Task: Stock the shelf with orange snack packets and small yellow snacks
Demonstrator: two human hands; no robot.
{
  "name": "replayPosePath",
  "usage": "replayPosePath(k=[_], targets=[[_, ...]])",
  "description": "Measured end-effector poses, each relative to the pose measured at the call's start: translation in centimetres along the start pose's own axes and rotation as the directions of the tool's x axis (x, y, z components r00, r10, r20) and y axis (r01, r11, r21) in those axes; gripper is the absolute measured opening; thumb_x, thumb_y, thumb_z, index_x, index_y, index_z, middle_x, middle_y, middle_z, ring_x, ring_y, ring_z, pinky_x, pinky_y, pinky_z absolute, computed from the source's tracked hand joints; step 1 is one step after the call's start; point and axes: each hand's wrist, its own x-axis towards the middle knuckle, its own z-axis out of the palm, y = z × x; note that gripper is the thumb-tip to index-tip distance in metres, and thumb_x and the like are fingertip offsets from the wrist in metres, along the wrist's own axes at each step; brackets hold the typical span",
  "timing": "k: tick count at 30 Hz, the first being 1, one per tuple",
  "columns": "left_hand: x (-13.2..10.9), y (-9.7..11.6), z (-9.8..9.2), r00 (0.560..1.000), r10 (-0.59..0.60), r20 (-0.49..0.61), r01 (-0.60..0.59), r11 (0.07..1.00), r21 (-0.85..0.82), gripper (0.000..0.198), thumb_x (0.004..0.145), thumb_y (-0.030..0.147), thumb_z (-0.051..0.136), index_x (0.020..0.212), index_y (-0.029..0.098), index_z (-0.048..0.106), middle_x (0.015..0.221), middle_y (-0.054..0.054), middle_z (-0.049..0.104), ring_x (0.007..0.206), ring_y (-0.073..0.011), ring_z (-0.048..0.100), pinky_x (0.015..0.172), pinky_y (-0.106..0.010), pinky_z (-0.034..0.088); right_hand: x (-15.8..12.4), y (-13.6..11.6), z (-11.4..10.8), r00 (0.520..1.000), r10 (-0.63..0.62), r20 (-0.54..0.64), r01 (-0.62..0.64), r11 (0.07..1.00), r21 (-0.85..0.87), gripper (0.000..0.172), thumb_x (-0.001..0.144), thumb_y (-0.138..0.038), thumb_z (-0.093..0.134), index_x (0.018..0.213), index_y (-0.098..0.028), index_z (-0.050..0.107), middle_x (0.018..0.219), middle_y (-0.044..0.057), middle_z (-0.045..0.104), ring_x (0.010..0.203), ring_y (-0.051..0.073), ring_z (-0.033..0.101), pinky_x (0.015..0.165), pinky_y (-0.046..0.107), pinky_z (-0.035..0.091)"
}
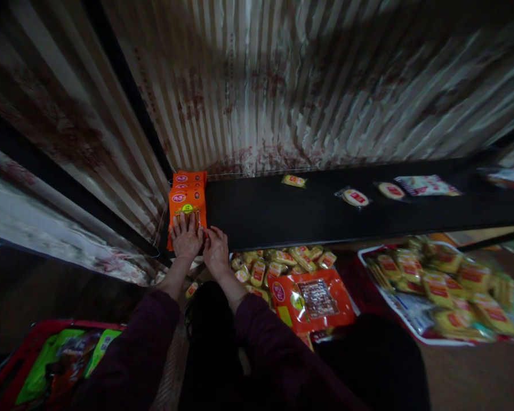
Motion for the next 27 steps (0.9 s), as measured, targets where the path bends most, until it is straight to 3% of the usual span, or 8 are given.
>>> replayPosePath(k=[6,11,17,27], targets=[[-0.2,0.5,-0.4,0.999,0.020,-0.038,-0.022,0.998,-0.053,0.051,0.089,0.037,0.042,0.137,0.018,0.046,0.149,-0.015,0.033,0.142,-0.0314,0.016,0.112,-0.056,0.014,-2.4,1.0,-3.0,0.998,0.047,-0.036,-0.042,0.991,0.126,0.038,0.077,-0.007,0.044,0.103,-0.020,0.067,0.116,0.007,0.061,0.107,0.018,0.056,0.098,0.034,0.044],[-1.4,2.1,-0.7,0.995,0.050,-0.089,-0.057,0.995,-0.076,0.049,0.091,0.033,0.038,0.133,0.012,0.049,0.146,-0.018,0.037,0.143,-0.0293,0.015,0.114,-0.052,0.013,-4.0,1.9,-4.8,0.993,0.089,-0.071,-0.076,0.983,0.169,0.037,0.077,-0.008,0.043,0.101,-0.019,0.068,0.112,0.008,0.062,0.105,0.017,0.058,0.095,0.032,0.046],[-4.8,5.5,-0.2,0.990,0.117,-0.076,-0.127,0.982,-0.137,0.041,0.088,0.024,0.040,0.124,0.011,0.056,0.144,-0.017,0.041,0.142,-0.0298,0.020,0.113,-0.055,0.021,-5.3,2.8,-6.3,0.990,0.096,-0.105,-0.078,0.983,0.168,0.036,0.076,-0.009,0.045,0.100,-0.021,0.068,0.111,0.007,0.064,0.104,0.017,0.059,0.096,0.035,0.047],[-10.7,10.3,1.2,0.966,0.254,0.047,-0.227,0.922,-0.312,0.034,0.086,0.013,0.039,0.110,0.009,0.063,0.131,-0.017,0.055,0.136,-0.0259,0.034,0.110,-0.045,0.034,-7.7,5.2,-10.5,0.979,0.098,-0.177,-0.080,0.991,0.107,0.041,0.073,-0.005,0.041,0.099,-0.020,0.068,0.103,0.007,0.068,0.101,0.020,0.060,0.096,0.039,0.047]])
